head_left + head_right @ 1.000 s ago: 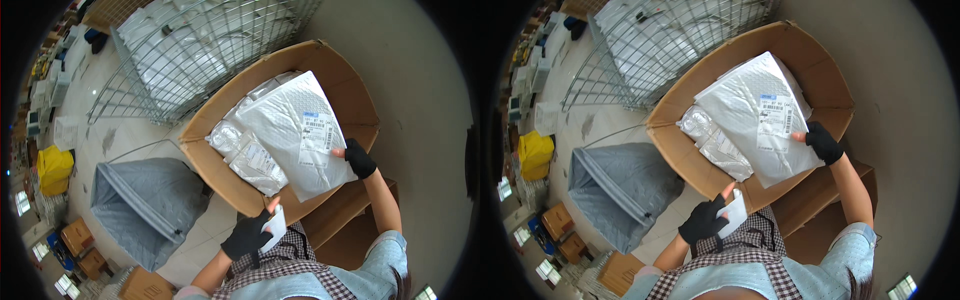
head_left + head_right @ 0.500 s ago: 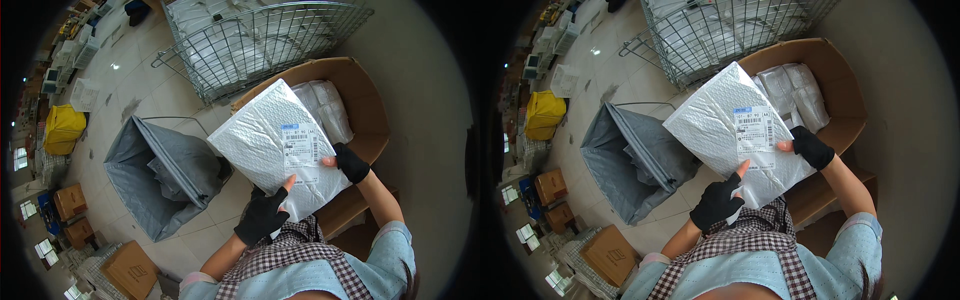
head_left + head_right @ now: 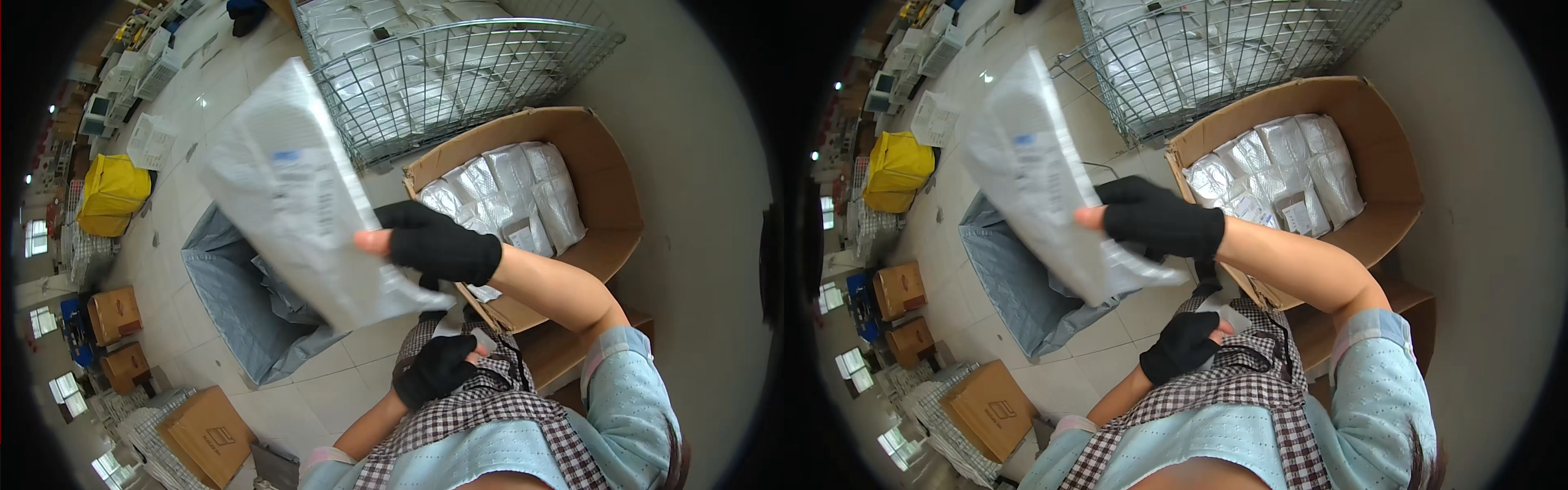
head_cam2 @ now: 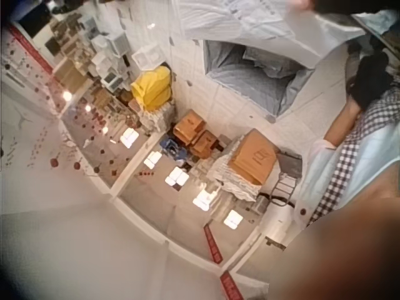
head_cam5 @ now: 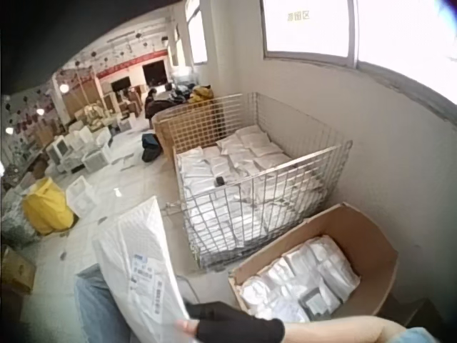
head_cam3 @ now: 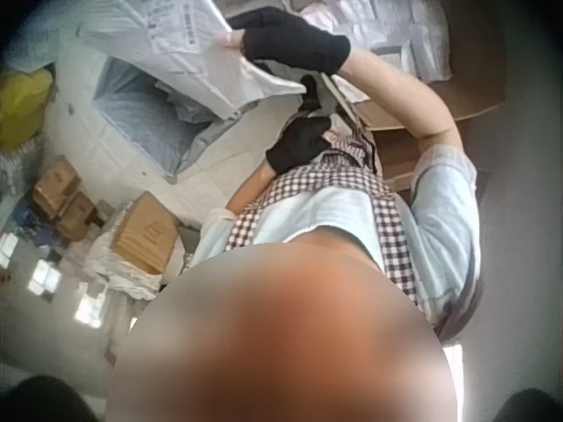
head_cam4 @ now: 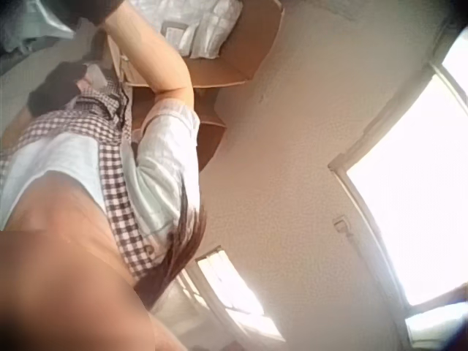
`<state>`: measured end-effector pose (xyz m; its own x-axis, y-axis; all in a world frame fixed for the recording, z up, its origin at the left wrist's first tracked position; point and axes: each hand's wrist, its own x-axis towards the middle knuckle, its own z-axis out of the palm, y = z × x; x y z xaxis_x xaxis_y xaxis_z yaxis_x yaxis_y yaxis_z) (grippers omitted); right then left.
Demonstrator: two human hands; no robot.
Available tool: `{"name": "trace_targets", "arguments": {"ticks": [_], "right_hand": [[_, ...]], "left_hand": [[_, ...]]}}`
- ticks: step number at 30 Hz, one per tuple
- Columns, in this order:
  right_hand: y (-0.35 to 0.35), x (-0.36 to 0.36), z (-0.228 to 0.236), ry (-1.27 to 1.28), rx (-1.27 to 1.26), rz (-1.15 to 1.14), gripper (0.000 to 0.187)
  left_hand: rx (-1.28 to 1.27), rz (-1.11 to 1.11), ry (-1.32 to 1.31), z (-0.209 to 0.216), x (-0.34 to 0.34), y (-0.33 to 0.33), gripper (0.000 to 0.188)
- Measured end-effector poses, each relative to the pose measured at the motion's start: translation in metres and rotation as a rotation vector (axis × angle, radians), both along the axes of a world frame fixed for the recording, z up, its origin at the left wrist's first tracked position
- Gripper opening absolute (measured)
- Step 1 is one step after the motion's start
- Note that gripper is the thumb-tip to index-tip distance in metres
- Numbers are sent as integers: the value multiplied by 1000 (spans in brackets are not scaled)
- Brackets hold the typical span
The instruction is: Sort and move packages from a large bin to a processing area.
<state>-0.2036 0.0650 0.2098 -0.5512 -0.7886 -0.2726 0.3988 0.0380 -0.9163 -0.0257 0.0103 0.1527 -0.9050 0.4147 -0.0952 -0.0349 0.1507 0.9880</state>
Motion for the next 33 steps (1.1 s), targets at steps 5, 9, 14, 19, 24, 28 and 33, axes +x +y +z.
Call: {"name": "trace_targets", "arguments": {"ticks": [5,9,14,19,24,28,33], "right_hand": [[35,-56,-66,473,-21,-187,26],[155,-54,-234,433,790,-242,32],[253,59,-437,321,1158,-119,21],[230,92,-479,-60,1316,-348,51],[229,88,-492,-43,1408,-431,70],[254,81,-493,-41,1243,-451,44],[284,73,-466,43,793,-469,22]], "left_hand": [[299,535,-422,-38,8,-36,13],[528,775,-563,-85,23,-84,6],[70,839,-619,-92,-3,-61,6],[-522,679,-482,-113,-5,-36,16],[-625,487,-724,-128,-10,-21,15],[-645,406,-427,-139,-16,-13,13],[-311,488,-490,-137,-38,6,12]]}}
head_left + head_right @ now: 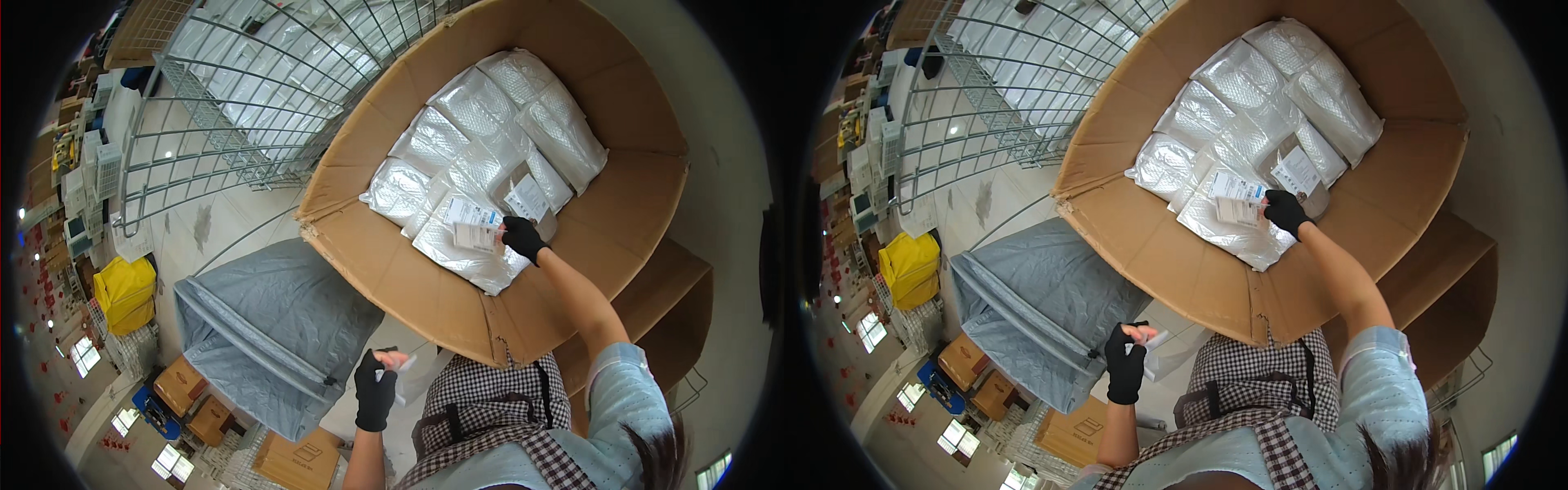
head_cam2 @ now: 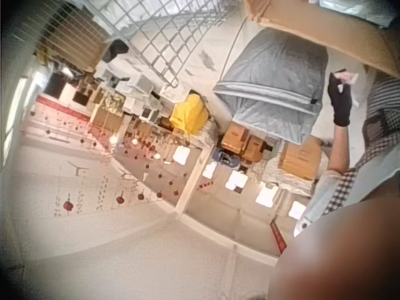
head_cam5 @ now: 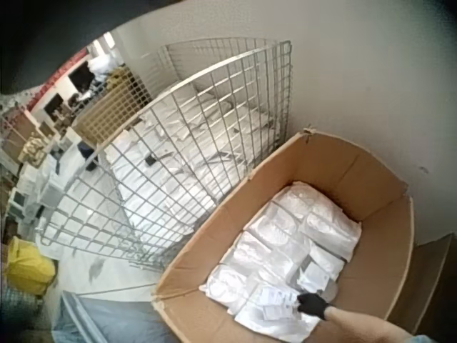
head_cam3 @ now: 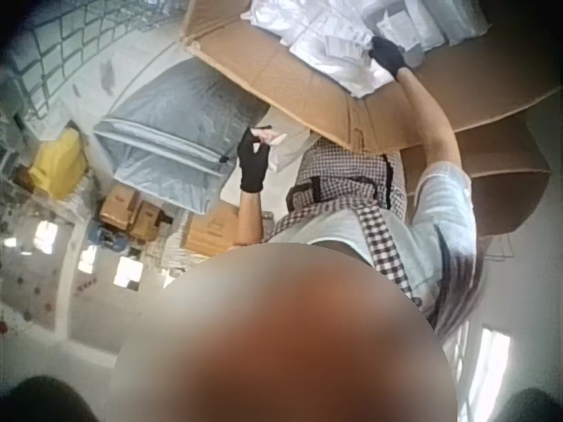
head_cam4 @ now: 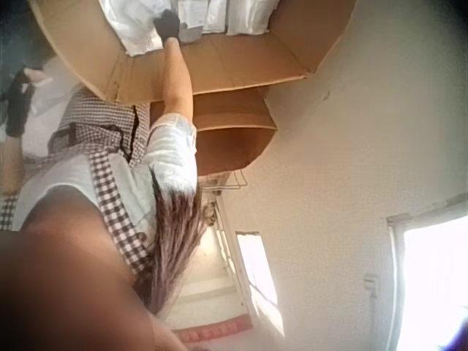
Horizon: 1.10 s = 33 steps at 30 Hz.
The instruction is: Sort and move packages from a large bin to a processing area.
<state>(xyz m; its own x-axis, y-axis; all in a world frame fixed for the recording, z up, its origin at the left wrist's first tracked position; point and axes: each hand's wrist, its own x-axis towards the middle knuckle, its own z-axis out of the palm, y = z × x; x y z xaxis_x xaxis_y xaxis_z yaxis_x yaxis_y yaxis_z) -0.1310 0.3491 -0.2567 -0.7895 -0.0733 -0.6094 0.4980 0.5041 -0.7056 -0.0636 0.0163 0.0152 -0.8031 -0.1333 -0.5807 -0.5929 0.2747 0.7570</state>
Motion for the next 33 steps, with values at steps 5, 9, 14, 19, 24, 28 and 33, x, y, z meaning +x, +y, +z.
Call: {"name": "trace_targets", "arguments": {"ticks": [5,9,14,19,24,28,33], "right_hand": [[4,-41,102,-135,-284,196,18],[-2,-65,173,-254,-592,264,18],[-30,-78,231,-246,-698,459,14],[-51,-76,265,-243,-765,563,15],[-60,-68,285,-188,-757,586,16],[-54,-58,293,-172,-680,506,17],[-34,-34,291,-190,-645,483,18]], "left_hand": [[37,-139,30,2,-5,0,7],[-29,-319,-45,8,-23,12,14],[235,-395,-223,23,-40,32,23],[520,-434,-303,57,-41,39,30],[542,-472,-320,66,-32,33,35],[408,-225,-382,54,-12,18,37],[421,409,-258,56,1,-6,41]]}}
